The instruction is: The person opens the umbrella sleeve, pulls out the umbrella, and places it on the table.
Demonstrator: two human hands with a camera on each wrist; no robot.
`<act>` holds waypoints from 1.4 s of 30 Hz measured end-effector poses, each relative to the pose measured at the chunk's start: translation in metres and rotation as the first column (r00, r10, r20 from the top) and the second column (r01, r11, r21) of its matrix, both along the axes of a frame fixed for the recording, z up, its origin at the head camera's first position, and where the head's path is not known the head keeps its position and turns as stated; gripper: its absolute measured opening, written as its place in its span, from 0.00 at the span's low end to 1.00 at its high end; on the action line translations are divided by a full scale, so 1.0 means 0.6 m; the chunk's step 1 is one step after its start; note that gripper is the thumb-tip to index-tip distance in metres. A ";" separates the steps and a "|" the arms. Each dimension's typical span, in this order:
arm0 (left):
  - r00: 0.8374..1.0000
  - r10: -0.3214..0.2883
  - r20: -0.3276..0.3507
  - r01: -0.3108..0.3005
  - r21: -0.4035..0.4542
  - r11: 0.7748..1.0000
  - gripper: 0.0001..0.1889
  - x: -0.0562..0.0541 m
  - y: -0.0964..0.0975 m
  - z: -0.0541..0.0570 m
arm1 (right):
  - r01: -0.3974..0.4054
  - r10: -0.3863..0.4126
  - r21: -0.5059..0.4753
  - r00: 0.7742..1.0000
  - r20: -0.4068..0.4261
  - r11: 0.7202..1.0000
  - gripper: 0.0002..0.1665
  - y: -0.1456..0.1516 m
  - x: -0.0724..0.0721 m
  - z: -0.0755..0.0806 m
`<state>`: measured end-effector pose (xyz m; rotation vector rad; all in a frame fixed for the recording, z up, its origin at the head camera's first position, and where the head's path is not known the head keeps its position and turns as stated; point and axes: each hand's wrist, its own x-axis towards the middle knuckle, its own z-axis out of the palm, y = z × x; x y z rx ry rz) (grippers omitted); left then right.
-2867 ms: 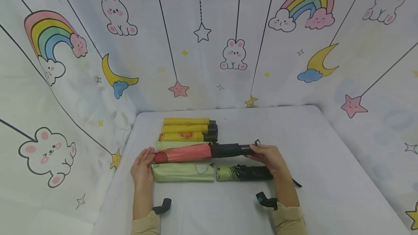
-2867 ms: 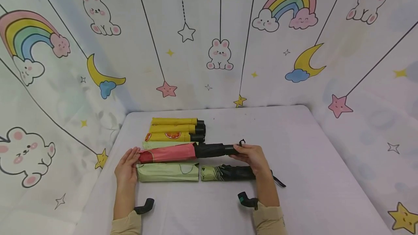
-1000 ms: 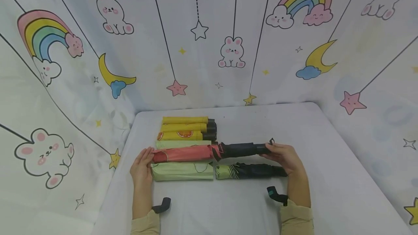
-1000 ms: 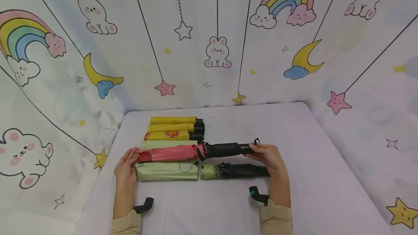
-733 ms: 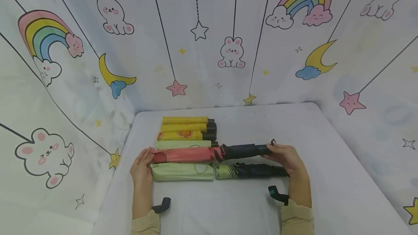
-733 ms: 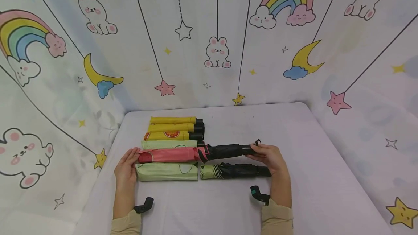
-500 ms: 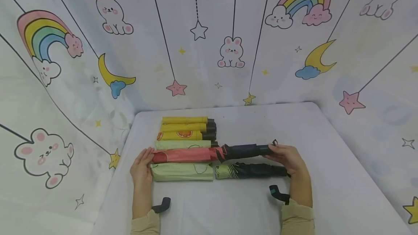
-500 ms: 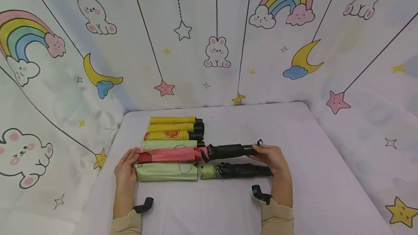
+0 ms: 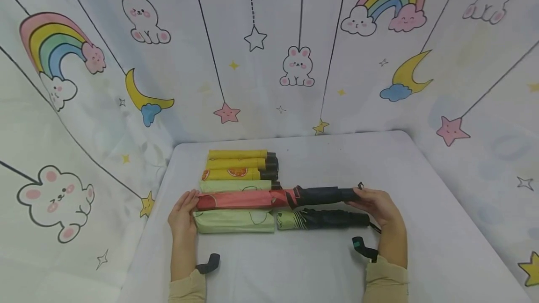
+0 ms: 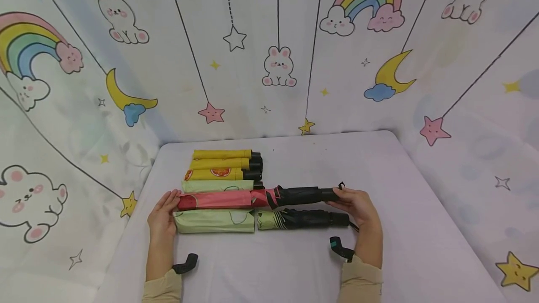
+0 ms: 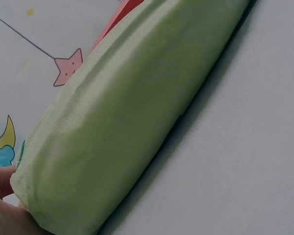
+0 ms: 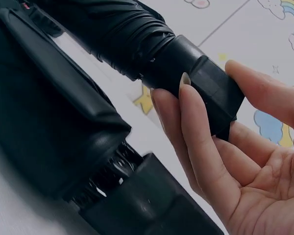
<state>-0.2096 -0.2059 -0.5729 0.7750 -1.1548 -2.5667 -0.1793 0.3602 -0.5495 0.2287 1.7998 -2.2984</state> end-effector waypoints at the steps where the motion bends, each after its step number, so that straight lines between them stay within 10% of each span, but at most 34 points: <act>1: 1.000 -0.003 -0.001 0.003 -0.003 1.000 0.36 0.000 0.001 0.000 | -0.003 0.003 -0.003 1.000 0.003 1.000 0.13 0.003 0.000 -0.001; 29: 1.000 -0.012 -0.009 0.013 0.026 1.000 0.34 -0.003 0.005 -0.006 | -0.013 0.003 0.174 0.998 0.058 0.985 0.08 0.029 0.004 -0.024; 42: 1.000 -0.010 -0.001 0.010 0.040 0.999 0.35 -0.001 0.005 -0.002 | 0.034 -0.069 0.337 0.993 0.092 0.941 0.32 0.016 0.007 -0.011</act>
